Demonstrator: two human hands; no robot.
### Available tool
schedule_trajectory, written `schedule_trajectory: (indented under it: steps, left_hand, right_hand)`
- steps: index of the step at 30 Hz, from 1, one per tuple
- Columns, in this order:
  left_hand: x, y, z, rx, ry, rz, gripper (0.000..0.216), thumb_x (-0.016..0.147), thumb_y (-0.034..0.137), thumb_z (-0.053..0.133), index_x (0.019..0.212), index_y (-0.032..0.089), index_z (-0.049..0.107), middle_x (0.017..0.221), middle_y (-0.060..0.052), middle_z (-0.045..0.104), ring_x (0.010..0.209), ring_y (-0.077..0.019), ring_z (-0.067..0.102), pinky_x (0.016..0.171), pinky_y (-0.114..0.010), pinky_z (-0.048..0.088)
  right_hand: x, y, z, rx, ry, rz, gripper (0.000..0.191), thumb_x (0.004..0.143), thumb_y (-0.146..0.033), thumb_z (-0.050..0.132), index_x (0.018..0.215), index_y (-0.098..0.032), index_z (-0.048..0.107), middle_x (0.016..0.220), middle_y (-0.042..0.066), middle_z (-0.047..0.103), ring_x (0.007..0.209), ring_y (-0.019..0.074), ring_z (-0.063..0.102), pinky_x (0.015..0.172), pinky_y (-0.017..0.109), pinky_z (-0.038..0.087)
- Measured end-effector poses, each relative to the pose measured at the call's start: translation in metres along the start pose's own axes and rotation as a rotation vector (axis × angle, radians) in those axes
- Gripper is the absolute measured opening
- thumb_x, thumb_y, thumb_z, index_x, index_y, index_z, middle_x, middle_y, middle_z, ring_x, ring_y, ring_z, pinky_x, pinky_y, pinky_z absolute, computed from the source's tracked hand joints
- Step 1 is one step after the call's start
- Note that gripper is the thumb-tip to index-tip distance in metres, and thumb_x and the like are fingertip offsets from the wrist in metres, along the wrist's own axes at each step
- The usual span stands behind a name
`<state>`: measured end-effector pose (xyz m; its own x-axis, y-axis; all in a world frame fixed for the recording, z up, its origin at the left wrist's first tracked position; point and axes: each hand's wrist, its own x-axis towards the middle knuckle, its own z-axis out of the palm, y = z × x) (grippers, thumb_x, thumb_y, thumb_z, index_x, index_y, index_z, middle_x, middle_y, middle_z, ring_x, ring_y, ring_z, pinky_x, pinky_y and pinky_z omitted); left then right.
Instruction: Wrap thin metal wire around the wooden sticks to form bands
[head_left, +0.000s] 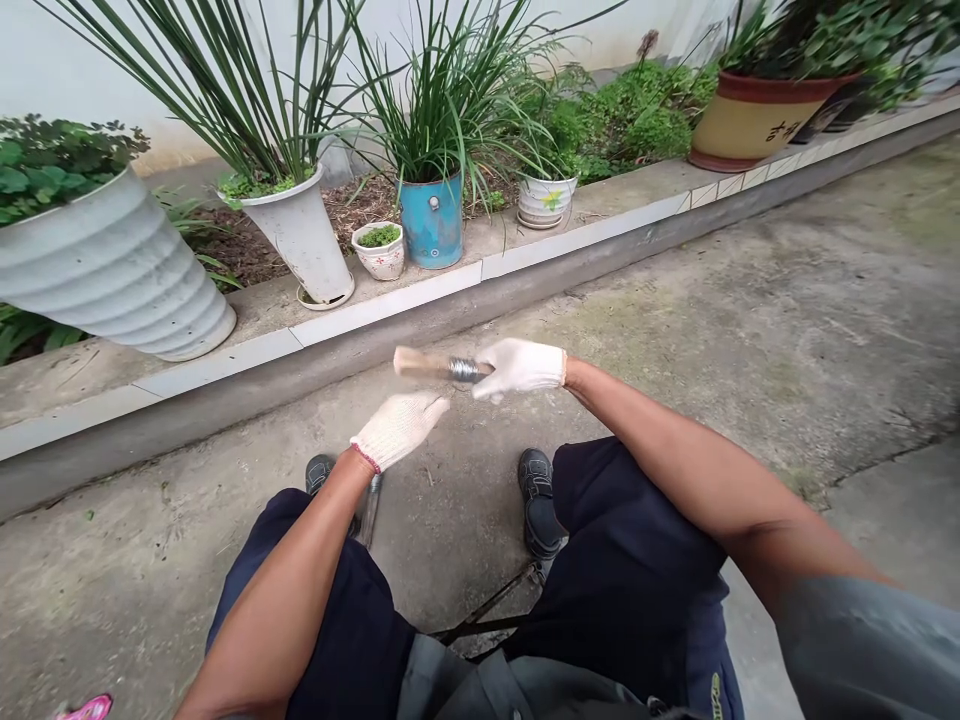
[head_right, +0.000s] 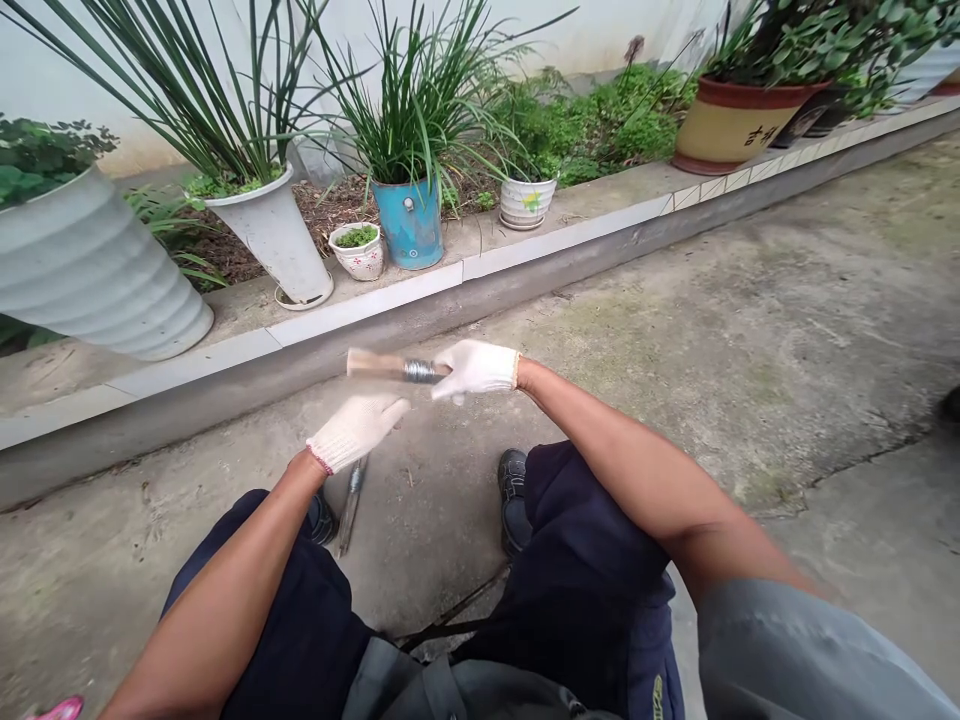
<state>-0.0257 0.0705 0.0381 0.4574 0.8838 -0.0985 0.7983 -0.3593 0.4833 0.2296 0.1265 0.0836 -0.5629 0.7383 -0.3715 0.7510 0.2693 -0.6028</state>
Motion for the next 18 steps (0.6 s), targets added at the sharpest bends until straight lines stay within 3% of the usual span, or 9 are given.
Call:
schedule_trajectory:
  steps: [5,8,11,14,18]
  left_hand:
    - [0.003,0.008,0.004,0.091,-0.062,-0.012,0.036,0.104,0.039,0.035,0.096,0.024,0.068,0.087,-0.003,0.073,0.072,-0.0177,0.065,0.066,-0.027,0.040]
    - [0.004,0.006,0.007,0.122,-0.094,-0.044,0.035,0.104,0.039,0.036,0.102,0.025,0.068,0.091,-0.004,0.074,0.074,-0.0188,0.066,0.066,-0.027,0.040]
    - [0.004,0.003,0.010,0.153,-0.111,-0.035,0.036,0.104,0.040,0.036,0.106,0.026,0.069,0.094,-0.004,0.075,0.077,-0.0199,0.068,0.067,-0.027,0.042]
    - [0.003,0.002,0.007,0.188,-0.100,0.012,0.039,0.105,0.041,0.035,0.106,0.027,0.071,0.099,-0.004,0.076,0.084,-0.0205,0.070,0.072,-0.027,0.044]
    - [0.000,0.003,-0.004,0.186,-0.100,0.053,0.041,0.105,0.041,0.036,0.107,0.027,0.074,0.113,-0.003,0.076,0.096,-0.0210,0.071,0.078,-0.026,0.047]
  right_hand:
    - [0.017,0.005,-0.002,-0.155,0.329,0.179,0.035,0.084,-0.053,0.059,0.093,-0.020,0.066,0.079,0.005,0.072,0.070,0.0157,0.061,0.059,0.024,0.036]
    - [0.027,0.014,-0.001,-0.349,0.364,0.256,0.035,0.087,-0.051,0.057,0.101,-0.021,0.070,0.095,0.010,0.074,0.084,0.0218,0.066,0.067,0.027,0.041]
    - [0.032,0.018,0.004,-0.473,0.265,0.341,0.032,0.089,-0.040,0.057,0.111,-0.022,0.072,0.102,0.014,0.074,0.091,0.0265,0.069,0.075,0.032,0.047]
    - [0.032,0.016,0.016,-0.621,0.062,0.377,0.032,0.079,-0.023,0.066,0.108,-0.016,0.076,0.098,0.018,0.075,0.089,0.0296,0.071,0.075,0.036,0.049]
    - [0.025,0.011,0.033,-0.678,-0.258,0.140,0.025,0.069,-0.021,0.073,0.093,-0.016,0.078,0.085,0.012,0.074,0.079,0.0245,0.069,0.070,0.032,0.046]
